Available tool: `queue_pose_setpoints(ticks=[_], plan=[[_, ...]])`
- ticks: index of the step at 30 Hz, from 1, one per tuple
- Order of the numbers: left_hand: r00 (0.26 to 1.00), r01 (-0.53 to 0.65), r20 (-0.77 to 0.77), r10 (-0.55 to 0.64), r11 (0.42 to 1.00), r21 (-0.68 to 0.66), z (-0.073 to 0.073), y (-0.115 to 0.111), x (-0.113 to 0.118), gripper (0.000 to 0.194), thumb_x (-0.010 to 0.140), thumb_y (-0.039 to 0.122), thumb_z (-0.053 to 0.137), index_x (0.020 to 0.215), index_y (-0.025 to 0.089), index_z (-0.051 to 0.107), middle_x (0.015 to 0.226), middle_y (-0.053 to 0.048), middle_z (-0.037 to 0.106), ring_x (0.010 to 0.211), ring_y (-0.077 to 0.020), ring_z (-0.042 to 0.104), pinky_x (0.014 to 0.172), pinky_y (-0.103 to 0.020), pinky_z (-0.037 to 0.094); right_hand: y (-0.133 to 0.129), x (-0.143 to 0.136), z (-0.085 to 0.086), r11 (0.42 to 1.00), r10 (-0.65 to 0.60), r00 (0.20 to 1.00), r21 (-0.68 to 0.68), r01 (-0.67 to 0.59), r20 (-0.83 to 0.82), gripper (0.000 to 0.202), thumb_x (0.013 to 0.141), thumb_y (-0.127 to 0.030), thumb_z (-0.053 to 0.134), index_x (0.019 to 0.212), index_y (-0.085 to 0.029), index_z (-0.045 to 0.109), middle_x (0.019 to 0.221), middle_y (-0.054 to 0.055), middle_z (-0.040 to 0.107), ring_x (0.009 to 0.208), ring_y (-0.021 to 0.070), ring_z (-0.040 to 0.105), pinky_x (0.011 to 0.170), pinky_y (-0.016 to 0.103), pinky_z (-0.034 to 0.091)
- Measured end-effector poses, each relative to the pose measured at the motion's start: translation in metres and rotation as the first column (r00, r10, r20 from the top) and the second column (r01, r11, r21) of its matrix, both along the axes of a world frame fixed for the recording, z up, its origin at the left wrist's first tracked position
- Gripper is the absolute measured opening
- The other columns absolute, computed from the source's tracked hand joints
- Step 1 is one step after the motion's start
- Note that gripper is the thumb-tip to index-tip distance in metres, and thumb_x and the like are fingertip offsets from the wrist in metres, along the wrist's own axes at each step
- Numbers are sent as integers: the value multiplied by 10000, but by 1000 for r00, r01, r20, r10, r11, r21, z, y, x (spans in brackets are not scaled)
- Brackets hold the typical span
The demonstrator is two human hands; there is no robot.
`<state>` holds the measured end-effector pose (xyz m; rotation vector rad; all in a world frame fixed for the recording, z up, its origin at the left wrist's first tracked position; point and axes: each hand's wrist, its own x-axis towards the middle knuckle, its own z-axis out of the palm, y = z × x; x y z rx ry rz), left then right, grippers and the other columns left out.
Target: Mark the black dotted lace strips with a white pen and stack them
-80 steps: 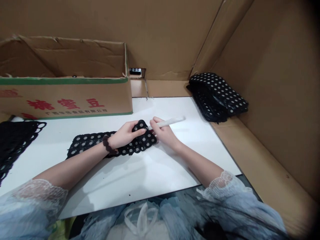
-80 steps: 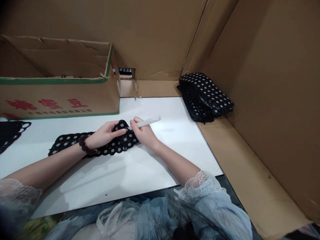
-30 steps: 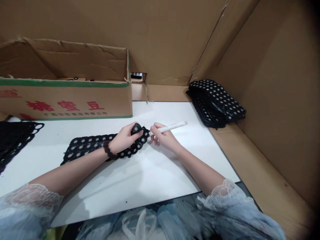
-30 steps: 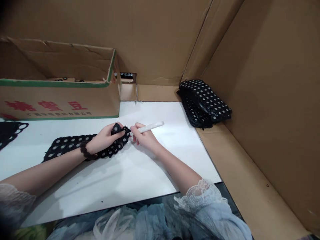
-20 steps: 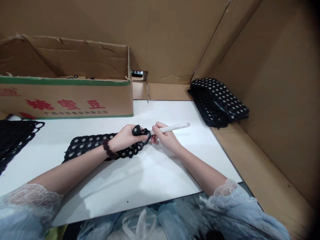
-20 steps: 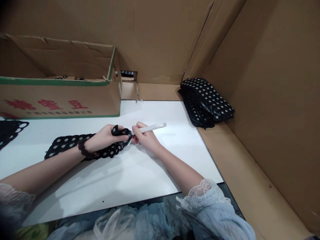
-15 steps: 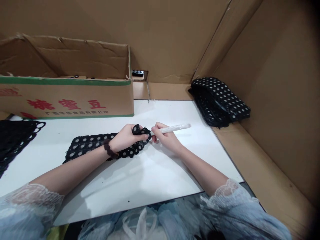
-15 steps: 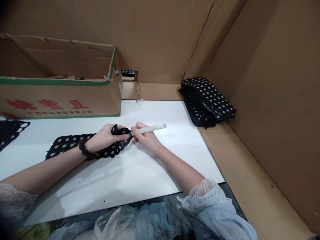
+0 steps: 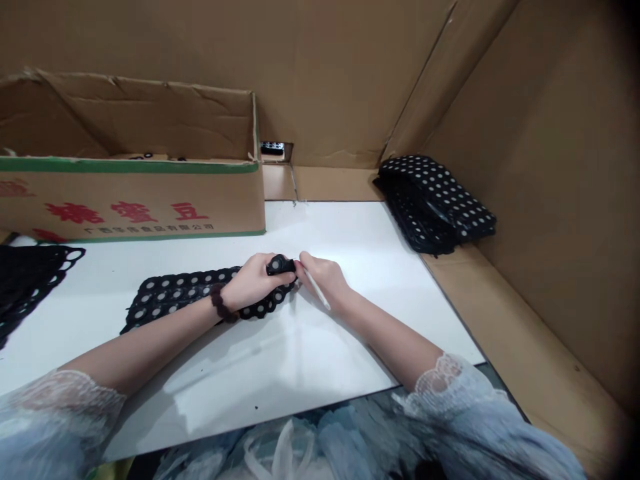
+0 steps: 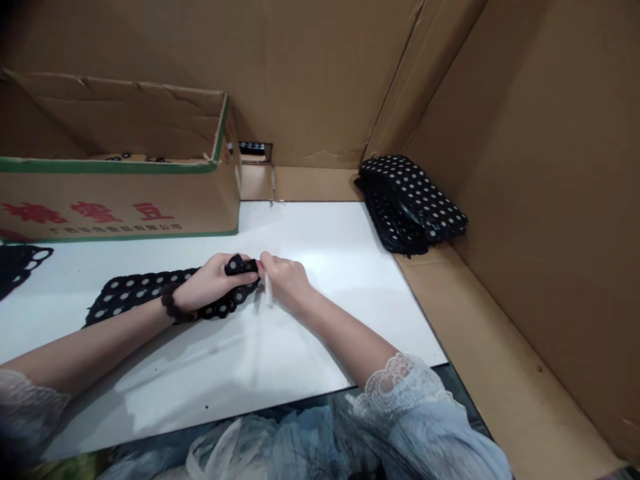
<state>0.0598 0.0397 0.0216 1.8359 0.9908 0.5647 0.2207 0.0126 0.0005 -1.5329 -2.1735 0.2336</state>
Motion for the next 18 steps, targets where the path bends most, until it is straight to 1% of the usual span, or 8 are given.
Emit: queue_pose_setpoints(ticks=[2, 5, 9, 11, 13, 14, 16, 18], plan=[[999, 22, 33, -20, 998, -60, 2, 3, -1, 192, 709, 329, 533, 685, 139, 550, 639, 19, 521, 611, -120, 473, 583, -234, 376, 1, -1, 2, 999, -39, 997, 35, 37, 63, 246, 882, -295, 241, 723, -190, 396, 629, 40, 538, 515, 126, 422, 493, 258, 173], [994, 36, 107, -18, 985, -169, 2, 8, -3, 231, 698, 368, 567, 722, 139, 554, 674, 7, 547, 621, -125, 491, 589, -242, 383, 1, -2, 6, 996, -64, 994, 68, 58, 87, 266, 887, -302, 224, 733, -189, 408, 628, 45, 549, 529, 131, 432, 490, 260, 163], [981, 68, 193, -11, 955, -290, 1, 12, -6, 257, 690, 378, 595, 788, 145, 549, 731, -4, 573, 652, -134, 518, 612, -254, 401, 1, -3, 8, 995, -78, 997, 61, 78, -5, 260, 878, -326, 252, 711, -193, 402, 598, 25, 511, 515, 121, 395, 491, 258, 158], [989, 74, 143, -38, 965, -250, -1, 11, -5, 254, 692, 391, 594, 742, 148, 540, 675, 12, 557, 620, -128, 509, 597, -249, 394, 1, 1, 8, 999, -34, 992, -12, 33, -123, 256, 867, -352, 289, 686, -198, 383, 562, -6, 459, 494, 109, 368, 489, 242, 181], [995, 86, 58, -78, 986, -144, -2, 9, -4, 264, 706, 413, 574, 688, 153, 529, 628, 23, 537, 604, -126, 501, 597, -250, 388, 3, 12, 9, 998, -15, 960, -67, -4, -280, 270, 852, -386, 325, 659, -199, 354, 549, -28, 407, 497, 101, 370, 495, 221, 230], [996, 91, 26, -89, 993, -78, -3, 8, -3, 266, 711, 420, 566, 690, 157, 533, 647, 21, 546, 633, -132, 510, 626, -255, 393, 5, 19, 10, 998, -37, 934, -64, 15, -354, 274, 845, -401, 339, 658, -201, 344, 553, -33, 390, 506, 100, 379, 502, 215, 255], [998, 63, 12, -64, 997, 39, -4, 8, -2, 266, 713, 427, 563, 791, 173, 548, 773, 6, 574, 756, -153, 531, 727, -270, 399, 10, 36, 13, 988, -139, 886, 0, 155, -442, 249, 838, -413, 354, 700, -206, 353, 567, -38, 375, 516, 104, 388, 516, 217, 285], [999, 10, 35, -13, 997, 81, -6, 8, -3, 354, 720, 434, 554, 977, 196, 502, 917, -11, 564, 872, -167, 523, 821, -292, 383, 16, 53, 15, 955, -237, 883, 67, 288, -406, 202, 832, -407, 371, 800, -208, 391, 559, -46, 375, 496, 111, 380, 521, 228, 288]])
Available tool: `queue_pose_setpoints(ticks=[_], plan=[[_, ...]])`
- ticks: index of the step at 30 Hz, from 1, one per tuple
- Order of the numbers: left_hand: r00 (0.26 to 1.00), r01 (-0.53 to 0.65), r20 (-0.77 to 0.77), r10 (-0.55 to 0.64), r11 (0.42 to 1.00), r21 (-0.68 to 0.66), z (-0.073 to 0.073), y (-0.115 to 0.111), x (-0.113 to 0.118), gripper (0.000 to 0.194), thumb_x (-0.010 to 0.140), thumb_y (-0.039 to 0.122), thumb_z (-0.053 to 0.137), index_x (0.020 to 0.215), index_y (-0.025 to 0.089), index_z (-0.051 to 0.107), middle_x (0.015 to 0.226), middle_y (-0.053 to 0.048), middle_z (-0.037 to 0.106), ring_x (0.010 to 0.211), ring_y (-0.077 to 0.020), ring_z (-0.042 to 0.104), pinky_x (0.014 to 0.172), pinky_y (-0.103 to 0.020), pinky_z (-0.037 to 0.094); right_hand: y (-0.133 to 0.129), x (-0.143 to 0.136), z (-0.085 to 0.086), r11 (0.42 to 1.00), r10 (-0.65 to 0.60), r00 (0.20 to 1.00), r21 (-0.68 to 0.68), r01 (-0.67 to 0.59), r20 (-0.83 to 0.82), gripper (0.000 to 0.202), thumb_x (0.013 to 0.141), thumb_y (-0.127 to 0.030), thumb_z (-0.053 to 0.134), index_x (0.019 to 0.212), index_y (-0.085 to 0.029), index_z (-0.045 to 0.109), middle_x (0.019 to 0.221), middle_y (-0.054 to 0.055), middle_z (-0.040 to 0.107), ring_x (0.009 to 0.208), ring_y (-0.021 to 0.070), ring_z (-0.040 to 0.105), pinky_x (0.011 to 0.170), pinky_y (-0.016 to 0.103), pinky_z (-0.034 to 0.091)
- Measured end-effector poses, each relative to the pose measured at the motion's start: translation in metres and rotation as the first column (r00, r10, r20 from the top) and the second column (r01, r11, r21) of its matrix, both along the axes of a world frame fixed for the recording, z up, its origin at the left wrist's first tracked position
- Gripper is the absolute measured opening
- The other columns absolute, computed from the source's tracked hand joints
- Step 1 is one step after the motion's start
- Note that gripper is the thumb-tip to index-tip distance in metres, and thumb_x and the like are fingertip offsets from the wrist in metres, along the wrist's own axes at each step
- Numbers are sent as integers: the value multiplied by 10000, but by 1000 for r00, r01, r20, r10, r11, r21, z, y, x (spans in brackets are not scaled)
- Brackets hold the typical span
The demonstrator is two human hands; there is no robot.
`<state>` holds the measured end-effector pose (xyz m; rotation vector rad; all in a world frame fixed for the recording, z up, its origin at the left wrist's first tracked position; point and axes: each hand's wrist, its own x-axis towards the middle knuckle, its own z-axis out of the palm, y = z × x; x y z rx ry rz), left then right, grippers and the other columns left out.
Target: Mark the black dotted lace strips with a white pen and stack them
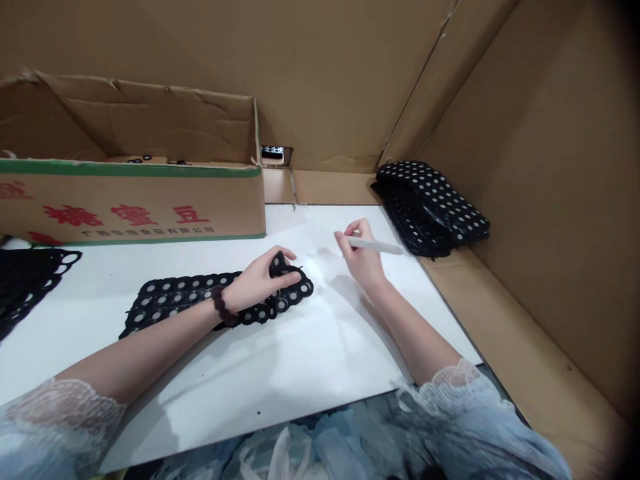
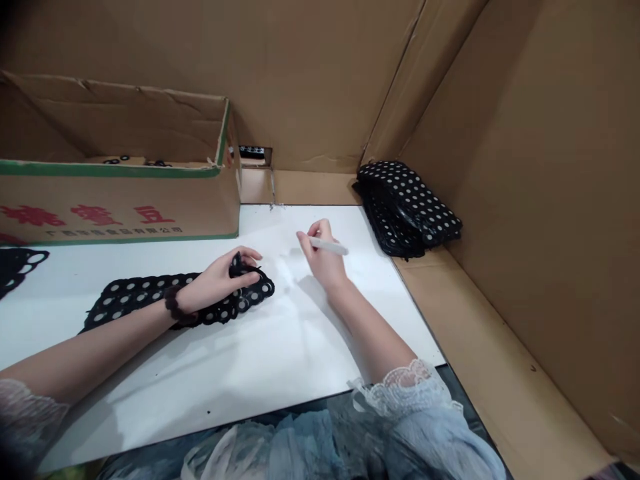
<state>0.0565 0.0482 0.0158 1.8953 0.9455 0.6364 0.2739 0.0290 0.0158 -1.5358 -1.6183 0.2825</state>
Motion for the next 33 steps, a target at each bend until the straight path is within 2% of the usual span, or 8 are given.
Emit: queue_pose_setpoints(ticks=[7, 12, 15, 18, 23, 28, 30, 33], plan=[[998, 57, 25, -55, 993, -100, 1, 0, -2, 377, 868, 441, 264, 1145, 205, 359, 1116, -55, 514, 1075, -169, 448, 952, -319, 304, 20, 43, -15, 994, -80, 879, -29, 106, 470, 216, 795, -170, 388, 963, -186, 522, 878, 72, 550, 768, 185, 503, 617, 266, 340], [970, 107, -236, -63, 978, 181, 24, 18, -28, 384, 850, 411, 310, 1159, 193, 382, 1203, -81, 465, 1094, -203, 432, 913, -341, 333, 22, 42, -17, 987, -140, 859, 0, 161, 493, 381, 799, -81, 303, 1123, -152, 490, 978, 119, 560, 916, 223, 483, 777, 330, 370], [775, 250, -628, -72, 948, 200, 39, 42, -77, 298, 777, 424, 421, 907, 187, 545, 933, -61, 587, 854, -222, 533, 772, -330, 381, 11, 11, -14, 999, 35, 922, -25, -28, 386, 301, 847, -246, 348, 1087, -139, 495, 989, 108, 553, 901, 202, 492, 820, 329, 383], [570, 200, -821, -38, 975, 93, 40, 55, -127, 238, 658, 363, 559, 792, 166, 556, 773, -46, 591, 679, -193, 524, 617, -276, 363, -3, -24, -16, 932, 357, 848, -209, -296, 392, 423, 786, -379, 477, 1135, -141, 461, 1011, 115, 535, 929, 224, 478, 822, 355, 394], [477, 190, -877, -57, 981, 40, 29, 48, -150, 121, 611, 266, 560, 649, 171, 496, 623, -15, 535, 558, -148, 453, 517, -241, 277, -11, -44, -20, 868, 451, 849, -355, -347, 274, 282, 744, -370, 546, 946, -174, 528, 897, 81, 536, 881, 204, 486, 772, 337, 406], [569, 259, -808, -152, 966, 1, 37, 39, -132, 128, 652, 270, 528, 640, 181, 437, 612, 3, 506, 564, -135, 425, 509, -225, 269, -18, -25, 17, 800, 509, 848, -444, -403, 148, 184, 786, -349, 490, 815, -185, 568, 813, 49, 538, 768, 156, 519, 713, 297, 421], [681, 251, -707, -192, 968, -21, 39, 33, -122, 131, 721, 306, 484, 716, 183, 438, 617, 13, 501, 561, -125, 420, 508, -217, 282, -26, -5, 36, 851, 434, 881, -409, -330, 190, 208, 778, -374, 498, 802, -184, 579, 818, 56, 550, 770, 164, 529, 692, 292, 426], [826, 355, -386, -410, 911, -208, 34, 22, -104, 160, 766, 283, 461, 897, 192, 442, 784, 1, 567, 667, -123, 479, 569, -203, 349, -39, 33, 51, 902, 307, 898, -396, -170, 314, 241, 755, -405, 521, 846, -191, 586, 837, 61, 571, 756, 173, 542, 668, 299, 435]])
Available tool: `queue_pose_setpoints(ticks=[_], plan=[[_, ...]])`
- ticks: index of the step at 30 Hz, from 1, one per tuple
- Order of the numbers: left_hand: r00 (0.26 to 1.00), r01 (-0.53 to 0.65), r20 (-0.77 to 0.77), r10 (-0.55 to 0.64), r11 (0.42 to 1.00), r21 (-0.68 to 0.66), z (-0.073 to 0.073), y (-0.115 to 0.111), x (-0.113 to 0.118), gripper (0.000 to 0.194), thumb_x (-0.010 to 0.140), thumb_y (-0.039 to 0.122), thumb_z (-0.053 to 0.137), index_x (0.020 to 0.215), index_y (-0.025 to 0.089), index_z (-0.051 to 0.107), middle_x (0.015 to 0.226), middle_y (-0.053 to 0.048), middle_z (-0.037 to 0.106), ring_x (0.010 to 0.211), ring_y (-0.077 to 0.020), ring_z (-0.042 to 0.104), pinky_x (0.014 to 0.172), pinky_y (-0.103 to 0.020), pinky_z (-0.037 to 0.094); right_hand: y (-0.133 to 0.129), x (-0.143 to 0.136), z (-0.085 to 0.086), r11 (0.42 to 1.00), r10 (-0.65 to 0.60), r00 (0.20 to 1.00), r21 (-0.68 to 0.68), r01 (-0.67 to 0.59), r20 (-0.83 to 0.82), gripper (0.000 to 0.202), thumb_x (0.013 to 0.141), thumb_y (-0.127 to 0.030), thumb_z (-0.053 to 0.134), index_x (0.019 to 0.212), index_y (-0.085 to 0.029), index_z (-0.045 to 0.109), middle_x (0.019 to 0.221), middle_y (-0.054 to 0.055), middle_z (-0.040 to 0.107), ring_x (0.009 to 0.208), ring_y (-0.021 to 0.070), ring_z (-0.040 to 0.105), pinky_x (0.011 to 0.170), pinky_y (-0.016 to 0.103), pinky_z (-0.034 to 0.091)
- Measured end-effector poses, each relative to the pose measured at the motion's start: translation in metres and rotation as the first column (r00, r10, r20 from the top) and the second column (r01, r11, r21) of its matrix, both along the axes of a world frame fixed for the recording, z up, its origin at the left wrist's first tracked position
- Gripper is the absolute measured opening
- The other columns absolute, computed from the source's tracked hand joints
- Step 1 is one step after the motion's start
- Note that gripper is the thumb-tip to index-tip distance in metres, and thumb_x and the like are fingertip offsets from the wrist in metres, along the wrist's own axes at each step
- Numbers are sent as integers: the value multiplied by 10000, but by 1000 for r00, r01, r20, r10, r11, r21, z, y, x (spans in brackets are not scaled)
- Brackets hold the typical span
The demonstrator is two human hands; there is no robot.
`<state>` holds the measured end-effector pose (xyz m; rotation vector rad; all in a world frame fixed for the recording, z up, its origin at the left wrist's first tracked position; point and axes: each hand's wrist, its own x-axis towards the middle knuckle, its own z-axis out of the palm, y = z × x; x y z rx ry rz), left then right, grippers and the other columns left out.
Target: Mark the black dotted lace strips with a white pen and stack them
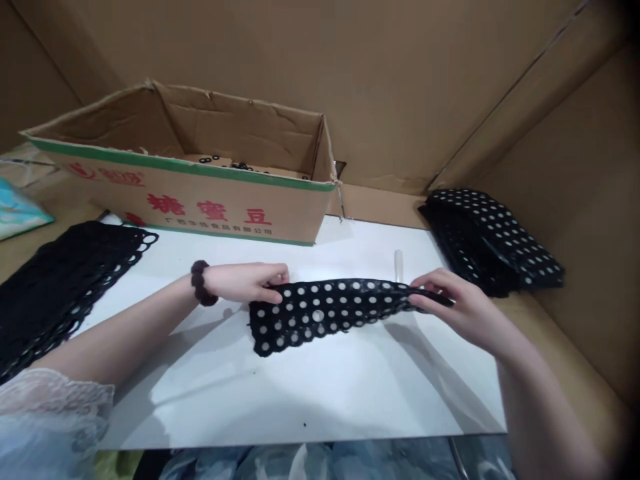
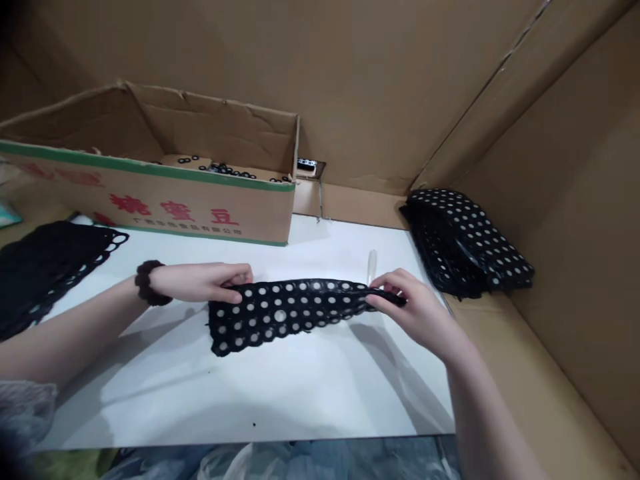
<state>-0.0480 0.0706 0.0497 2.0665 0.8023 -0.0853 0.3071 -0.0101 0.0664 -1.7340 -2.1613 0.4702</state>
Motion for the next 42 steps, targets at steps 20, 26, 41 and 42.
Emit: queue_pose_setpoints(ticks=[20, 26, 41, 42], plan=[[848, -99, 354, 395, 773, -626, -42, 1, 14, 236, 738, 312, 584, 898, 139, 597, 844, -37, 611, 742, -116, 547, 693, -220, 429, 45, -142, -57, 878, 477, 820, 126, -462, -316, 352, 761, -361, 547, 1066, -191, 500, 981, 66, 467, 657, 91, 451, 627, 247, 448], [878, -53, 390, 278, 866, -497, -40, 0, 17, 291, 663, 252, 644, 920, 148, 554, 916, -40, 583, 882, -168, 511, 756, -264, 408, 46, -140, -68, 932, 324, 808, 22, -361, -492, 323, 727, -400, 572, 949, -167, 543, 732, 5, 517, 569, 85, 402, 542, 228, 395], [859, -152, 398, 323, 902, -404, -40, -8, 19, 179, 752, 314, 550, 810, 145, 541, 793, -13, 548, 749, -124, 502, 679, -233, 396, 42, -140, -64, 951, 221, 786, -50, -304, -577, 294, 786, -350, 485, 1028, -183, 475, 816, 25, 543, 595, 86, 470, 554, 229, 415], [853, -160, 405, 329, 903, -398, -40, -8, 19, 188, 767, 331, 531, 782, 143, 535, 752, -6, 539, 711, -116, 499, 655, -226, 395, 42, -140, -65, 957, 207, 779, -42, -286, -592, 297, 780, -349, 493, 1025, -187, 452, 839, 28, 530, 602, 86, 471, 543, 226, 415]])
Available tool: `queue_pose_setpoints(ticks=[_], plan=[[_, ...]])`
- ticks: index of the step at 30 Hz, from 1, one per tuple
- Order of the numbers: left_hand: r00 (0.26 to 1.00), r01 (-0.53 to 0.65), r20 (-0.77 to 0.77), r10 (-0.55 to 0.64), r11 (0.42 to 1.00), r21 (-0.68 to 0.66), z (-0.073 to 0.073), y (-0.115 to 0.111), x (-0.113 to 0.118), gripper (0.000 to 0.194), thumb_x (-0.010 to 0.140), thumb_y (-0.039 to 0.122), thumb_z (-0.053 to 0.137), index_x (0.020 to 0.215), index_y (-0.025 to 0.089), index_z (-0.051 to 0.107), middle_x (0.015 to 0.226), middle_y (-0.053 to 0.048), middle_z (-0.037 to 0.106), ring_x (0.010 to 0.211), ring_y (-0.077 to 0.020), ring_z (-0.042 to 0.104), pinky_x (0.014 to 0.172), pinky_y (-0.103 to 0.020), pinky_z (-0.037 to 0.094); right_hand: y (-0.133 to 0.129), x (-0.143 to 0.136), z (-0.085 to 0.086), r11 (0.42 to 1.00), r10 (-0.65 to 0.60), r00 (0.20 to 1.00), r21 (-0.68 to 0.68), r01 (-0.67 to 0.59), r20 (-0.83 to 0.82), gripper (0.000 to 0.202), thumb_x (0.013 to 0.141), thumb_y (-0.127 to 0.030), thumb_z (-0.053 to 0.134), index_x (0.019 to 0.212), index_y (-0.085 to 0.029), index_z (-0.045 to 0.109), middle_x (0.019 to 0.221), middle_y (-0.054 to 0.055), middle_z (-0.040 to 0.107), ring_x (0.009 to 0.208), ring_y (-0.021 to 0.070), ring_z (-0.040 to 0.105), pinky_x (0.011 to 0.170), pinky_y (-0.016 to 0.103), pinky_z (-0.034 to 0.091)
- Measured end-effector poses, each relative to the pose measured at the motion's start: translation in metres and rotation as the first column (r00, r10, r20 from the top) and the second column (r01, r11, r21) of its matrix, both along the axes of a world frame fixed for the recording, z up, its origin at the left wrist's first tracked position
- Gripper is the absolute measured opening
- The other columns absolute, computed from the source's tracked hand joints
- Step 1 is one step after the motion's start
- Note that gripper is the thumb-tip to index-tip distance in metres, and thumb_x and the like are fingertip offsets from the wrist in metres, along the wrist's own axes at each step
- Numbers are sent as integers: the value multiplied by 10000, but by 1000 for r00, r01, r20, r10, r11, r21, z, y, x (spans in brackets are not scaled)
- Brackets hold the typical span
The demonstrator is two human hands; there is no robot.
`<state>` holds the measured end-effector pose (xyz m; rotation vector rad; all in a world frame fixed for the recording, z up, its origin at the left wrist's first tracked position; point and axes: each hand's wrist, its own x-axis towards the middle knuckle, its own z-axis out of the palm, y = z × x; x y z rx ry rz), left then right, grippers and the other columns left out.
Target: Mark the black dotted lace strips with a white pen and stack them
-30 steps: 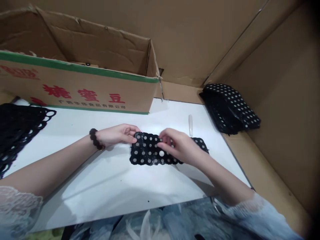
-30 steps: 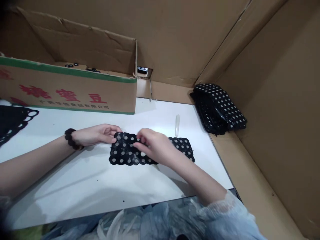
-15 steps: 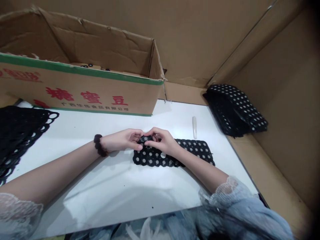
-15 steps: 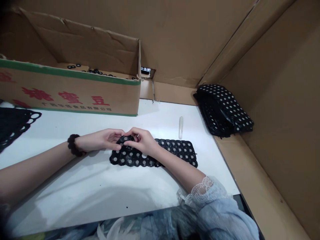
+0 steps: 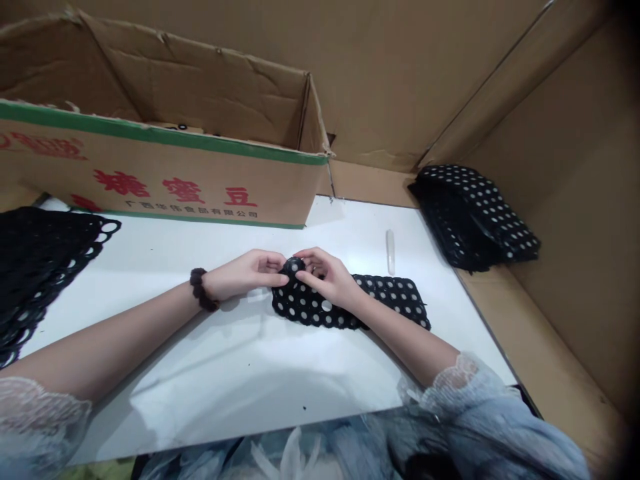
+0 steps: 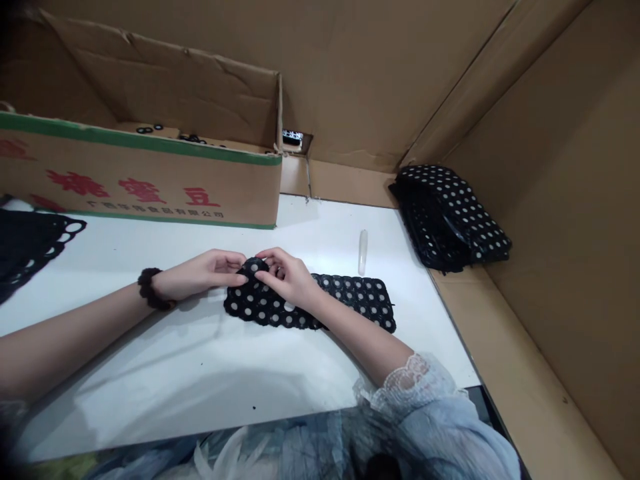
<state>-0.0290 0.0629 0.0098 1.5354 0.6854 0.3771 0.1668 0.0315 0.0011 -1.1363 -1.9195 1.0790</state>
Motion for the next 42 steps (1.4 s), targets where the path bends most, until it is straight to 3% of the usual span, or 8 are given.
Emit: queue_pose_setpoints(ticks=[3, 6, 15, 28, 35, 38, 40, 42], plan=[[999, -47, -4, 47, 997, 56, 1, -2, 0, 260, 814, 371, 453, 702, 141, 504, 621, 18, 483, 586, -90, 461, 568, -207, 373, -3, -2, -1, 991, -90, 996, 100, 90, -6, 217, 757, -347, 521, 887, -188, 450, 884, 38, 485, 629, 86, 468, 543, 224, 416], [996, -92, -5, 93, 988, 122, 0, -4, 1, 255, 829, 365, 434, 712, 145, 488, 602, 27, 451, 563, -82, 442, 534, -196, 357, -8, -5, 0, 980, -104, 991, 181, 87, 88, 151, 776, -330, 494, 777, -182, 465, 731, 9, 472, 580, 86, 430, 554, 226, 399], [1000, -10, 3, 10, 995, 96, -1, -4, 0, 223, 809, 370, 470, 795, 148, 486, 617, 36, 433, 520, -62, 391, 477, -171, 326, -11, -7, 2, 999, 12, 993, 32, -16, 119, 195, 793, -363, 461, 801, -170, 485, 621, -25, 492, 495, 62, 414, 499, 201, 347], [1000, -8, 9, 7, 999, 53, 1, -5, 2, 233, 806, 377, 471, 801, 148, 508, 607, 32, 419, 505, -61, 362, 451, -173, 303, -17, -12, 5, 999, -37, 985, -3, 38, 170, 181, 806, -351, 425, 793, -175, 462, 638, -17, 499, 535, 76, 431, 519, 218, 344], [993, -76, 94, 73, 996, 39, -1, -1, 2, 195, 814, 348, 465, 818, 154, 491, 731, 5, 491, 653, -101, 464, 617, -220, 381, -6, -5, 1, 998, -48, 999, -42, 48, -8, 255, 750, -370, 515, 908, -186, 435, 744, -14, 465, 505, 55, 384, 490, 205, 348], [992, -95, 93, 91, 995, 37, -2, -1, 3, 194, 817, 345, 449, 824, 153, 481, 749, -3, 501, 675, -113, 479, 637, -232, 390, -2, -2, 1, 997, -71, 997, -40, 72, 24, 255, 740, -363, 533, 911, -182, 478, 721, -14, 463, 498, 59, 378, 486, 209, 339], [987, -157, 51, 152, 980, 120, -2, -4, 4, 184, 813, 338, 446, 836, 158, 473, 752, -3, 505, 665, -114, 481, 624, -230, 394, -1, -1, 1, 995, -61, 997, -73, 63, 41, 208, 750, -370, 521, 800, -170, 499, 600, -36, 416, 490, 66, 359, 475, 207, 312], [956, -278, 6, 293, 903, 327, -2, -8, 6, 159, 806, 305, 448, 885, 168, 469, 801, -11, 519, 675, -118, 486, 633, -232, 395, -1, -2, 2, 992, -68, 997, -106, 70, 27, 218, 751, -380, 519, 742, -164, 499, 559, -42, 396, 486, 68, 340, 466, 205, 290]])
